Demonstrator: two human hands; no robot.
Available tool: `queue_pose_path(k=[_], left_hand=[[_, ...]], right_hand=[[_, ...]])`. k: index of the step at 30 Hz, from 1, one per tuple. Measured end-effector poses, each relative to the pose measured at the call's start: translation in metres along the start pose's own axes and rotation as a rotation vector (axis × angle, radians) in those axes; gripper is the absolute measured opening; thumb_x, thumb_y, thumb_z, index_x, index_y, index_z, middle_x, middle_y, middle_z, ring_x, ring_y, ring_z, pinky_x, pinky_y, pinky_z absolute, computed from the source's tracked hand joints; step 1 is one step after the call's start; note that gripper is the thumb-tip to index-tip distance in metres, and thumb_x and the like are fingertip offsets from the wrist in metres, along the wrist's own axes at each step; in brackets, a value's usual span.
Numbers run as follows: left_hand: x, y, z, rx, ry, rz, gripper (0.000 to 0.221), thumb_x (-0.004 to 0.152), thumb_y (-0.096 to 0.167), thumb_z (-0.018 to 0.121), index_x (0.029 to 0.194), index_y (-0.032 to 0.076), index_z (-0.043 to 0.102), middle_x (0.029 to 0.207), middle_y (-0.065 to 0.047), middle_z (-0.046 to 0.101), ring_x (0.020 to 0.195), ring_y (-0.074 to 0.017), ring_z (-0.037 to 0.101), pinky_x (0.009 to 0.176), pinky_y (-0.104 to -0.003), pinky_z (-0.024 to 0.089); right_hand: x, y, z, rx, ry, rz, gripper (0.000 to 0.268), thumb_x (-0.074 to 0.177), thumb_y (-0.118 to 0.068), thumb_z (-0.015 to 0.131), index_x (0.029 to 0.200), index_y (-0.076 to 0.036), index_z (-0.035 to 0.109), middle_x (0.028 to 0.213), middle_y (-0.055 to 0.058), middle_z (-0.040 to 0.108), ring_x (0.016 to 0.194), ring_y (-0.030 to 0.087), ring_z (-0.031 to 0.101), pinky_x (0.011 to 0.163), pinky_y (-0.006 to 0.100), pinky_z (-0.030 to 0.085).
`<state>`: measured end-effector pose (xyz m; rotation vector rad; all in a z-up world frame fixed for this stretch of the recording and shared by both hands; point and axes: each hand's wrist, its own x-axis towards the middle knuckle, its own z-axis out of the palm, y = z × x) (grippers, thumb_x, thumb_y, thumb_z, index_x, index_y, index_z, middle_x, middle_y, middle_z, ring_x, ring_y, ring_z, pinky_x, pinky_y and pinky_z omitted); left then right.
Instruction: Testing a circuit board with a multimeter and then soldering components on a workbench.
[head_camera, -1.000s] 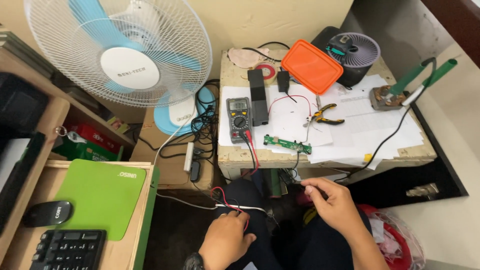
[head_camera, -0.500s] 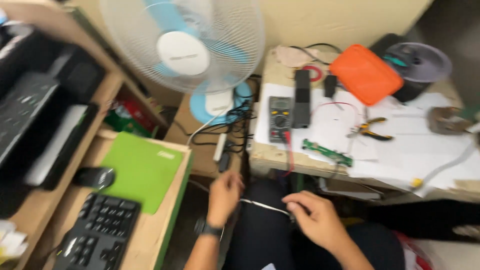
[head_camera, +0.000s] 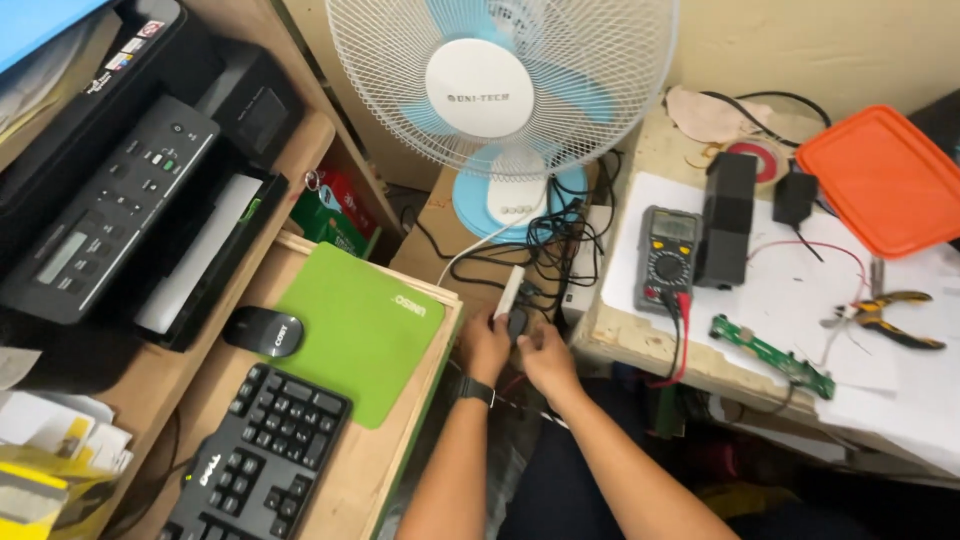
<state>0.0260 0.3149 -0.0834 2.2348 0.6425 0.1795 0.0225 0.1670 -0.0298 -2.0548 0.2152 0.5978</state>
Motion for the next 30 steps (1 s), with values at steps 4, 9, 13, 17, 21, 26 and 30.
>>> queue_pose_path(k=[4, 9, 13, 17, 21, 26, 30], left_hand=[[-0.01, 0.008, -0.014, -0.11, 0.005, -0.011, 0.034, 0.107, 0.037, 0.08, 0.129, 0.012, 0.087, 0.114, -0.016, 0.088, 0.116, -0.0385, 0.084, 0.096, -0.048, 0.068], [-0.012, 0.0, -0.007, -0.26, -0.006, -0.071, 0.033, 0.103, 0.039, 0.084, 0.126, 0.016, 0.089, 0.114, -0.014, 0.089, 0.118, -0.036, 0.084, 0.096, -0.045, 0.068], [-0.009, -0.011, 0.004, -0.399, 0.071, -0.176, 0.039, 0.101, 0.037, 0.086, 0.131, 0.011, 0.088, 0.12, -0.021, 0.087, 0.122, -0.0403, 0.083, 0.1, -0.046, 0.067], [-0.004, -0.006, 0.006, -0.392, 0.174, -0.17, 0.046, 0.105, 0.036, 0.083, 0.14, 0.007, 0.085, 0.135, -0.027, 0.083, 0.133, -0.0444, 0.078, 0.11, -0.049, 0.066], [-0.001, -0.026, 0.021, -0.383, 0.26, -0.126, 0.048, 0.106, 0.036, 0.085, 0.146, 0.009, 0.082, 0.148, -0.027, 0.078, 0.14, -0.0468, 0.073, 0.117, -0.056, 0.061], [-0.039, -0.026, 0.012, -0.108, 0.391, 0.054, 0.043, 0.106, 0.026, 0.081, 0.145, 0.007, 0.08, 0.144, -0.025, 0.079, 0.137, -0.0436, 0.075, 0.117, -0.052, 0.059], [-0.071, -0.012, -0.013, -0.172, 0.328, 0.136, 0.044, 0.104, 0.011, 0.078, 0.148, 0.01, 0.077, 0.136, -0.022, 0.082, 0.132, -0.0443, 0.077, 0.112, -0.054, 0.061]], right_hand=[[-0.011, -0.029, 0.008, 0.249, 0.091, 0.042, 0.075, 0.109, -0.039, 0.076, 0.167, 0.004, 0.056, 0.147, 0.035, 0.072, 0.136, 0.049, 0.074, 0.099, 0.055, 0.069], [-0.002, -0.023, 0.017, 0.441, 0.159, 0.068, 0.074, 0.103, -0.027, 0.086, 0.163, 0.005, 0.059, 0.13, 0.036, 0.073, 0.109, 0.047, 0.083, 0.082, 0.052, 0.073], [-0.005, -0.018, 0.019, 0.47, 0.232, 0.122, 0.069, 0.102, -0.024, 0.085, 0.159, 0.005, 0.057, 0.123, 0.034, 0.07, 0.095, 0.044, 0.085, 0.077, 0.05, 0.075], [-0.017, -0.021, 0.017, 0.41, 0.277, 0.096, 0.065, 0.098, -0.024, 0.09, 0.15, 0.004, 0.063, 0.121, 0.036, 0.075, 0.098, 0.048, 0.085, 0.077, 0.051, 0.076], [-0.006, -0.015, 0.021, 0.19, 0.28, 0.033, 0.064, 0.099, -0.038, 0.089, 0.151, -0.006, 0.073, 0.128, 0.026, 0.082, 0.114, 0.038, 0.086, 0.085, 0.047, 0.076], [-0.005, -0.002, 0.026, 0.02, 0.338, -0.087, 0.062, 0.105, -0.032, 0.081, 0.158, -0.003, 0.065, 0.143, 0.032, 0.078, 0.132, 0.046, 0.078, 0.108, 0.059, 0.068], [-0.029, 0.012, 0.021, -0.042, 0.36, -0.148, 0.067, 0.102, -0.033, 0.084, 0.16, -0.007, 0.064, 0.146, 0.032, 0.077, 0.135, 0.048, 0.076, 0.11, 0.062, 0.066]])
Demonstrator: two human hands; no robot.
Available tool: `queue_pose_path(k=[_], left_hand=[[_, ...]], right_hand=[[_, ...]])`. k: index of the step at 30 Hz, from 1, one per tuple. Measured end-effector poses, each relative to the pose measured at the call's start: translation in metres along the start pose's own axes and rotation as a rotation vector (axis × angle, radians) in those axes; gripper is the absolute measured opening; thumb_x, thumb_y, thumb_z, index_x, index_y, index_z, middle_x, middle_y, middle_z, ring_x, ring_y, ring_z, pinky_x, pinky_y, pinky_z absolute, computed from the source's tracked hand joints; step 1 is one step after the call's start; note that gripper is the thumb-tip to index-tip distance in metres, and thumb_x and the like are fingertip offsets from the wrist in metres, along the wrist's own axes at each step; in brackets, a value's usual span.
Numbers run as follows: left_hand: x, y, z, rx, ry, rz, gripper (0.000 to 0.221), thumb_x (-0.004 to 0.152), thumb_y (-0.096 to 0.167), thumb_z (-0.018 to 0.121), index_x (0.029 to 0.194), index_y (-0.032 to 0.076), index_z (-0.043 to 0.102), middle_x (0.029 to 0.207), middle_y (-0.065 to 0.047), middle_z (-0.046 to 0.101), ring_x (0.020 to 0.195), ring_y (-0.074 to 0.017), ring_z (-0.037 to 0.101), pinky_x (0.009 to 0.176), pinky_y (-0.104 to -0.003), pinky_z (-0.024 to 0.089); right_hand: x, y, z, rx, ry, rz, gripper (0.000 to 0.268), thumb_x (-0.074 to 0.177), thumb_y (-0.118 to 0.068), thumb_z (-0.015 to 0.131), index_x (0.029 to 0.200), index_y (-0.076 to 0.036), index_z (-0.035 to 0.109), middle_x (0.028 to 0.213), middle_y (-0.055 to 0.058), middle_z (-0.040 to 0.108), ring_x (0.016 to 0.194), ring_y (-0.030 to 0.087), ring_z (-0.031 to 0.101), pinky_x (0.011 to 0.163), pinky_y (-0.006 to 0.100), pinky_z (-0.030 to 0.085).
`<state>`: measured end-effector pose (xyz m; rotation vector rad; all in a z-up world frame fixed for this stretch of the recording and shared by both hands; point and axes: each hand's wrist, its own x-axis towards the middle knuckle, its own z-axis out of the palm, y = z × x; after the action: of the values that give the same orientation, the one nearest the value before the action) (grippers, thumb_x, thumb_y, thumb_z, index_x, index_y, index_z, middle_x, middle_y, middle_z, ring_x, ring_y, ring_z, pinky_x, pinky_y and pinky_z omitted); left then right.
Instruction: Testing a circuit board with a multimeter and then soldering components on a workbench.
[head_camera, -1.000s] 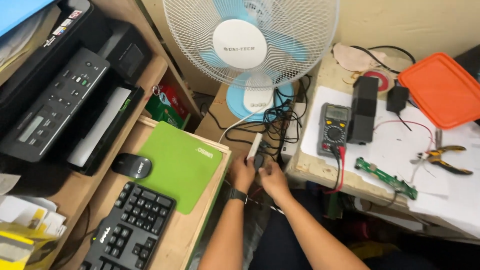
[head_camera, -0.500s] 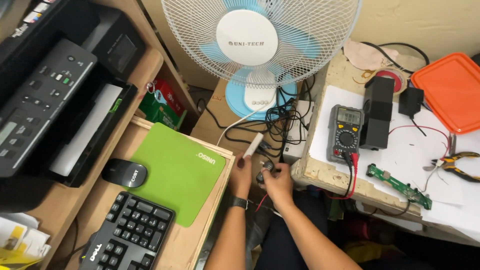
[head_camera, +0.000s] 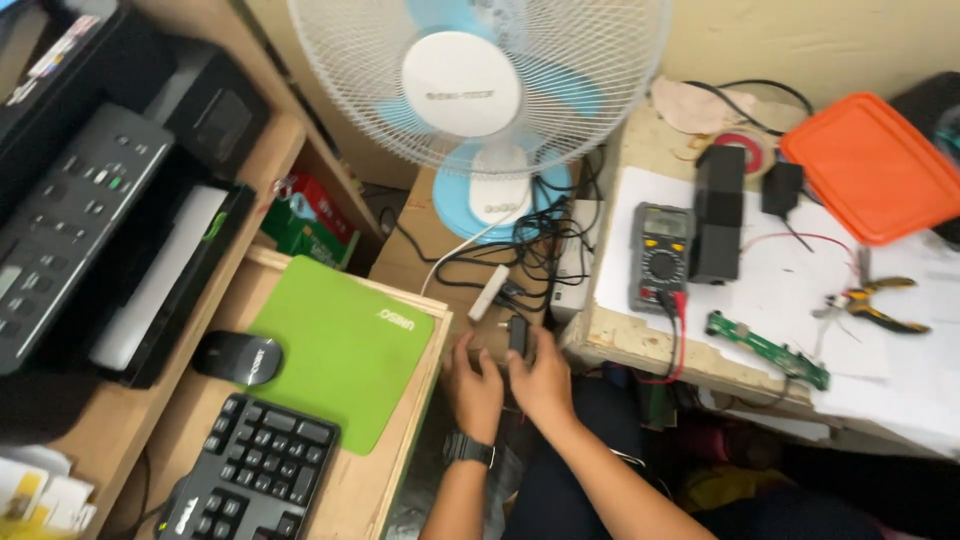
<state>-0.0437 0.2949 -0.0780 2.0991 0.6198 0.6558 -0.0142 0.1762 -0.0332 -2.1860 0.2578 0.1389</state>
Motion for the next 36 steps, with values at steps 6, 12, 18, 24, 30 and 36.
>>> queue_pose_path(k=[6, 12, 18, 24, 30, 36], left_hand=[[-0.032, 0.05, -0.036, -0.085, -0.039, 0.264, 0.04, 0.1, 0.01, 0.072, 0.14, 0.001, 0.072, 0.136, -0.021, 0.073, 0.131, -0.0432, 0.069, 0.119, -0.055, 0.052], [-0.075, 0.174, -0.063, -0.334, -0.245, 0.455, 0.03, 0.111, 0.013, 0.068, 0.139, 0.005, 0.074, 0.133, -0.016, 0.077, 0.126, -0.0343, 0.074, 0.112, -0.045, 0.058], [-0.099, 0.279, -0.051, -0.519, -0.632, 0.749, 0.019, 0.113, 0.012, 0.065, 0.124, 0.003, 0.078, 0.117, -0.013, 0.081, 0.109, -0.0337, 0.078, 0.101, -0.045, 0.062], [-0.098, 0.315, -0.002, -0.319, -0.762, 0.909, 0.019, 0.107, 0.007, 0.068, 0.123, 0.006, 0.079, 0.115, -0.013, 0.078, 0.106, -0.0384, 0.075, 0.095, -0.051, 0.059], [-0.076, 0.326, 0.038, -0.097, -0.662, 1.079, 0.047, 0.091, -0.006, 0.067, 0.136, 0.006, 0.076, 0.126, -0.018, 0.074, 0.111, -0.0446, 0.061, 0.099, -0.058, 0.052], [-0.086, 0.342, 0.031, -0.187, -0.683, 1.015, 0.04, 0.102, 0.005, 0.069, 0.142, 0.006, 0.076, 0.136, -0.017, 0.072, 0.123, -0.0429, 0.063, 0.106, -0.056, 0.055]], right_hand=[[-0.078, 0.001, -0.103, 0.13, -0.06, -0.312, 0.052, 0.099, -0.028, 0.08, 0.148, -0.012, 0.072, 0.136, 0.006, 0.084, 0.113, 0.018, 0.087, 0.094, 0.033, 0.073], [-0.13, 0.029, -0.243, 0.271, 0.088, -0.254, 0.021, 0.098, -0.017, 0.085, 0.118, -0.016, 0.092, 0.107, 0.001, 0.098, 0.094, 0.008, 0.09, 0.084, 0.025, 0.069], [-0.14, 0.05, -0.354, 0.374, 0.367, -0.097, 0.023, 0.103, -0.013, 0.081, 0.123, -0.005, 0.088, 0.107, 0.008, 0.095, 0.095, 0.01, 0.085, 0.09, 0.025, 0.068], [-0.148, 0.06, -0.393, 0.353, 0.416, -0.159, 0.022, 0.105, -0.014, 0.079, 0.123, -0.005, 0.089, 0.105, 0.007, 0.093, 0.093, 0.012, 0.085, 0.089, 0.025, 0.07], [-0.138, 0.059, -0.41, 0.337, 0.432, -0.144, 0.018, 0.104, -0.017, 0.08, 0.114, -0.008, 0.092, 0.092, 0.004, 0.091, 0.085, 0.012, 0.087, 0.08, 0.026, 0.073], [-0.07, 0.061, -0.449, 0.411, 0.624, -0.38, 0.05, 0.111, -0.019, 0.07, 0.156, 0.001, 0.065, 0.15, 0.019, 0.08, 0.127, 0.023, 0.084, 0.117, 0.037, 0.064]])
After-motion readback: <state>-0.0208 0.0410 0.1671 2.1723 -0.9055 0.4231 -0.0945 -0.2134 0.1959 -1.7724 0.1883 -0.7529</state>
